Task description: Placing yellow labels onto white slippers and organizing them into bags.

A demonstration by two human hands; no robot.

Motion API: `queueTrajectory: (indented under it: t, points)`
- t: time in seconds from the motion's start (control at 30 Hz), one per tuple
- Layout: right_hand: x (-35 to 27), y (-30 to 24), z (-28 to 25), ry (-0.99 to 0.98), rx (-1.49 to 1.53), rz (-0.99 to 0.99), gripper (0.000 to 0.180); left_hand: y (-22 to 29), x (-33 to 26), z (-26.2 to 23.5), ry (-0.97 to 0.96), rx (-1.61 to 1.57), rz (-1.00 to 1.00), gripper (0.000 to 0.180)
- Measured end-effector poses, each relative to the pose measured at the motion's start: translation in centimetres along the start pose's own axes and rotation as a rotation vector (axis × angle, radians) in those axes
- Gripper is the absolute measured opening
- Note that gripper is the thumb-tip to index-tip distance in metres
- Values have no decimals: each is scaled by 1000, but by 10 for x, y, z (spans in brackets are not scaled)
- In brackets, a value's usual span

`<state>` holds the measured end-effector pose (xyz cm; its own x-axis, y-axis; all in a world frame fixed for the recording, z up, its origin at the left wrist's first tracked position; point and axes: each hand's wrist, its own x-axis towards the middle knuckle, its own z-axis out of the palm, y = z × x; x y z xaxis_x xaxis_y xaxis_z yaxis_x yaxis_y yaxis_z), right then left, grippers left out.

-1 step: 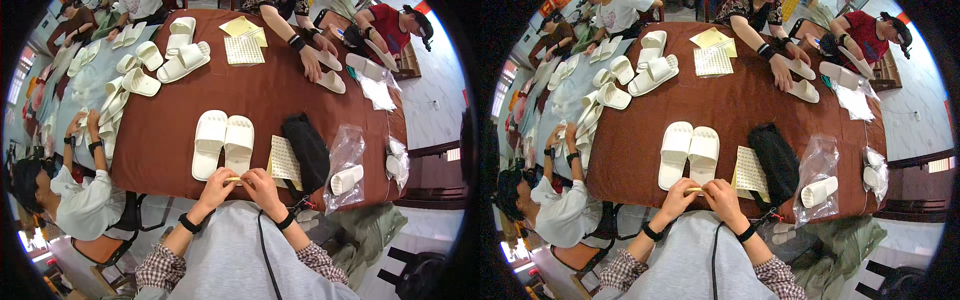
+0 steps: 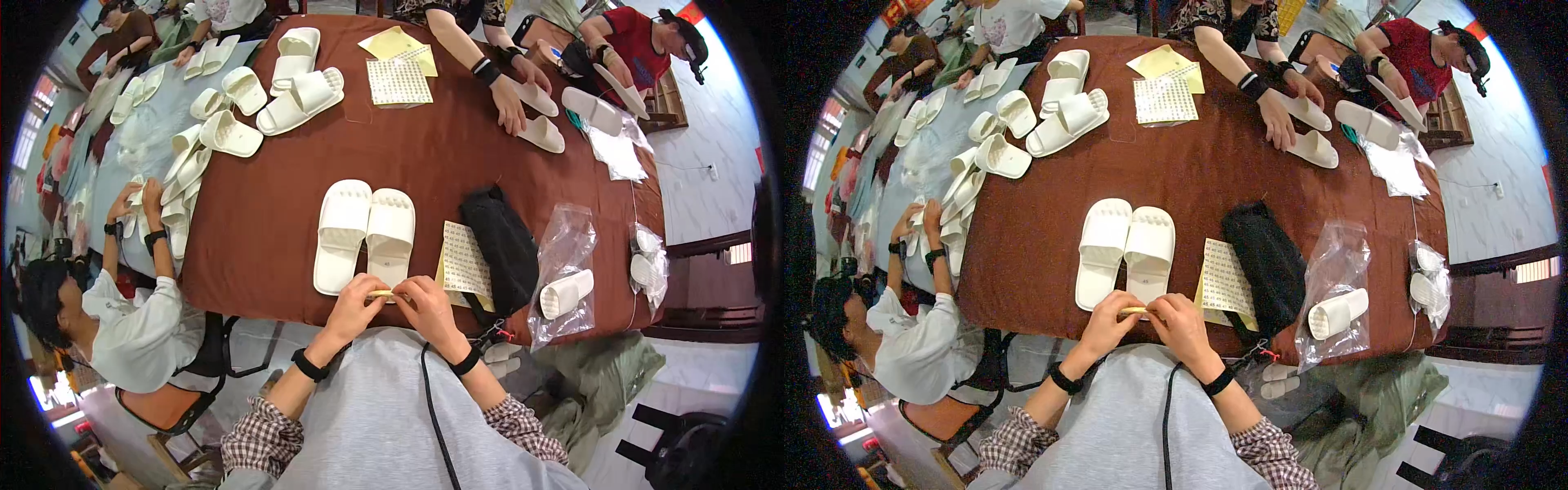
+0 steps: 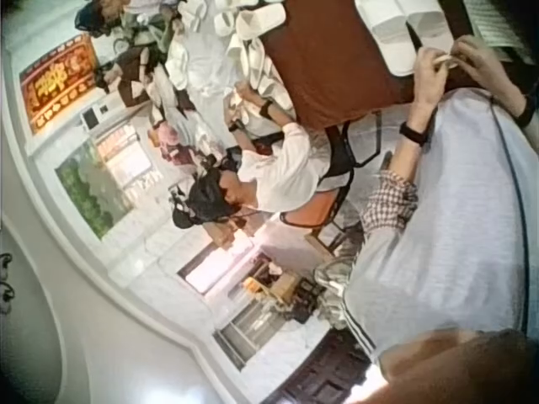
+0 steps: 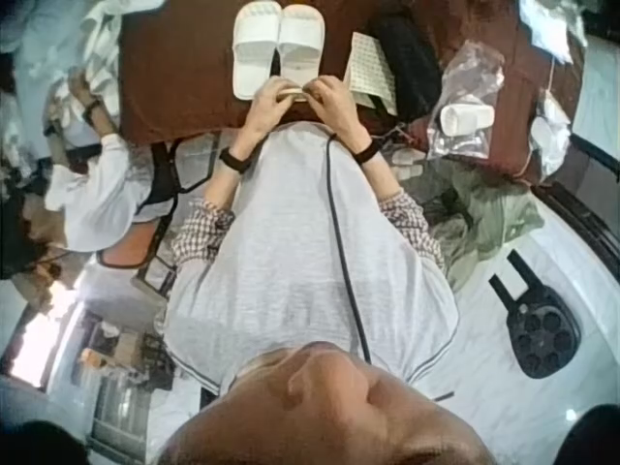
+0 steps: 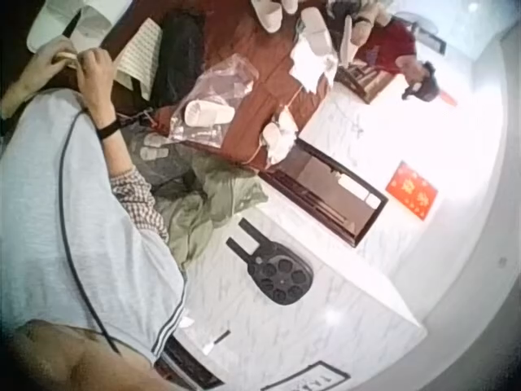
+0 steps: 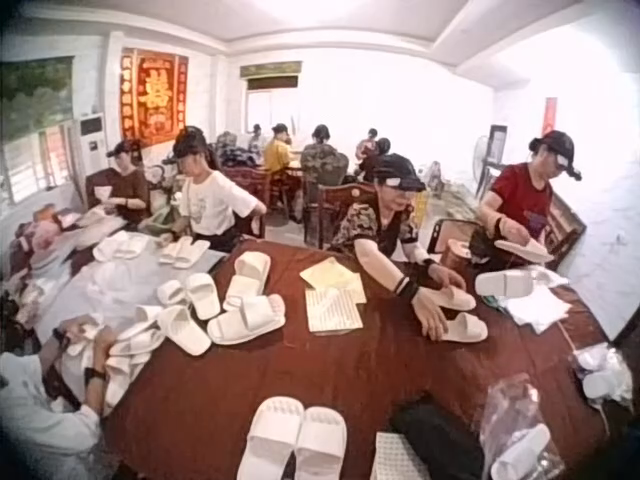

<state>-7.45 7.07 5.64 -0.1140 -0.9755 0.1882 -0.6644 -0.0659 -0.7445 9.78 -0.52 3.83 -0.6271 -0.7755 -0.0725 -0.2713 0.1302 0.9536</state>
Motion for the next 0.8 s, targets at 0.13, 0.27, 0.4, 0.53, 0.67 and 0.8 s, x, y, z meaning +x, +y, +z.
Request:
queueTrajectory:
  t: [0.13, 0.27, 0.4, 0.53, 0.67, 0.8]
  points:
    - [-3, -1, 0, -53, 21, 29, 8, -2, -5, 1, 11, 38, 69, 18]
    - [-3, 1, 1, -48, 31, 31, 8, -5, -7, 2, -15, 44, 53, 19]
    - [4, 3, 3, -78, 137, 205, 8, -8, -8, -1, -29, 64, 51, 21]
    - [9, 22, 10, -48, 209, 260, 10, -10, -11, -8, 16, 36, 6, 21]
    - [30, 20, 15, -87, 171, 187, 12, -22, -18, -28, 202, 201, -20, 20]
    - [65, 8, 42, -156, 230, 91, 10, -45, -28, -40, 270, 149, -54, 21]
